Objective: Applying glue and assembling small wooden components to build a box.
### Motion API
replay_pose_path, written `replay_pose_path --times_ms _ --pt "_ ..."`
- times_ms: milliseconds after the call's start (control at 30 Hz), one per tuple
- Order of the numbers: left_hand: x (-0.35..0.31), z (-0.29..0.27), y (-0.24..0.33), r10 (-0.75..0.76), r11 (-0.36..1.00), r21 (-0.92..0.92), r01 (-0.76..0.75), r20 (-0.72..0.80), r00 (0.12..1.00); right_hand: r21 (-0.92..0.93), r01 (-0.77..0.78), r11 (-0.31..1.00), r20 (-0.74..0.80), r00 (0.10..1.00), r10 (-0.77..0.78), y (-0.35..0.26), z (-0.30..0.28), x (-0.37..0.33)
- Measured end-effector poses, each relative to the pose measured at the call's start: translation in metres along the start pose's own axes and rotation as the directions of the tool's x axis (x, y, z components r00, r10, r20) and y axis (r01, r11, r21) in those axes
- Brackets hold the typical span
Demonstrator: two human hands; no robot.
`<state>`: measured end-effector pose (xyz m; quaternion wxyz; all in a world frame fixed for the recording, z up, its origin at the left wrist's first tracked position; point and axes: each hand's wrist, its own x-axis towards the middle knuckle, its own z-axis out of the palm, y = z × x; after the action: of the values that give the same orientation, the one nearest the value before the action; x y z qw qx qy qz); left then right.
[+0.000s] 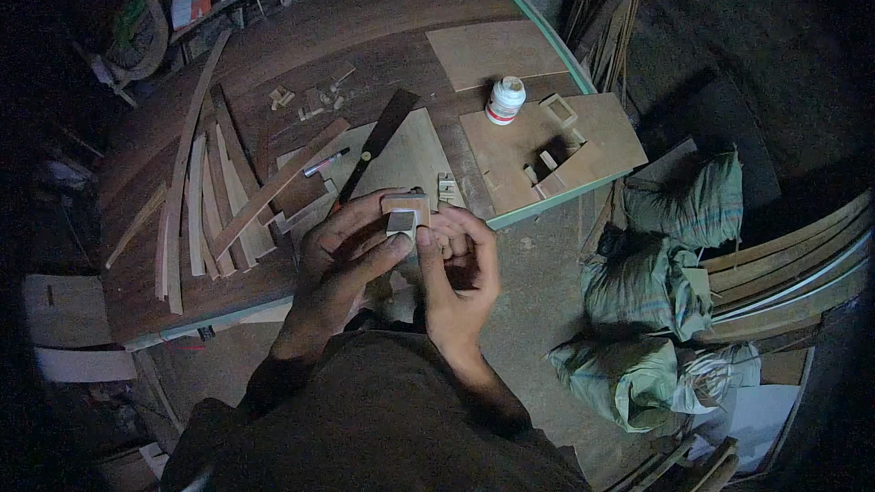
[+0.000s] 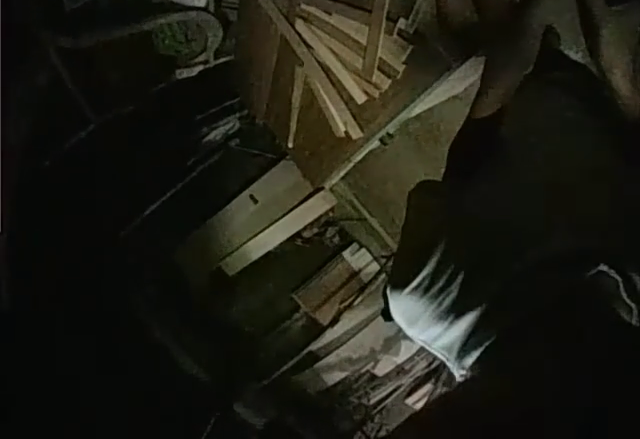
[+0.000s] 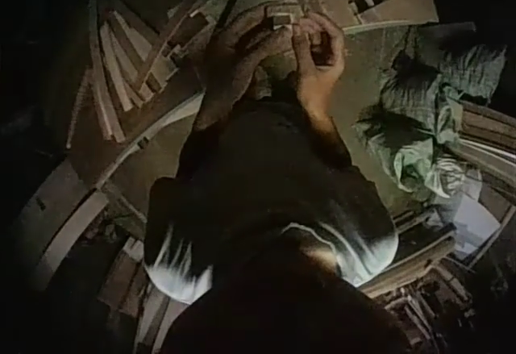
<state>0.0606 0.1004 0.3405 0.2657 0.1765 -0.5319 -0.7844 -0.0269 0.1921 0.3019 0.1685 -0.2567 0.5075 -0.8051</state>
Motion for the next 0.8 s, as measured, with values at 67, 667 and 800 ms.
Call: replay_pose_path --times_ms 67,667,800 --pt "0.002 0.0 0.0 -0.011 0.999 0.034 0.011 0.011 1.0 -0.002 0.006 1.0 0.001 1.0 -0.006 0.0 -0.001 0.001" --pt "-0.001 -0.004 0.011 0.0 0.995 0.1 0.002 -0.023 1.0 -0.413 0.39 0.823 0.336 0.905 -0.261 -0.023 -0.017 0.039" --pt "-0.003 -0.007 0.01 0.023 0.991 0.133 -0.022 -0.004 1.0 -0.442 0.406 0.8 0.429 0.879 -0.209 -0.029 -0.01 0.042"
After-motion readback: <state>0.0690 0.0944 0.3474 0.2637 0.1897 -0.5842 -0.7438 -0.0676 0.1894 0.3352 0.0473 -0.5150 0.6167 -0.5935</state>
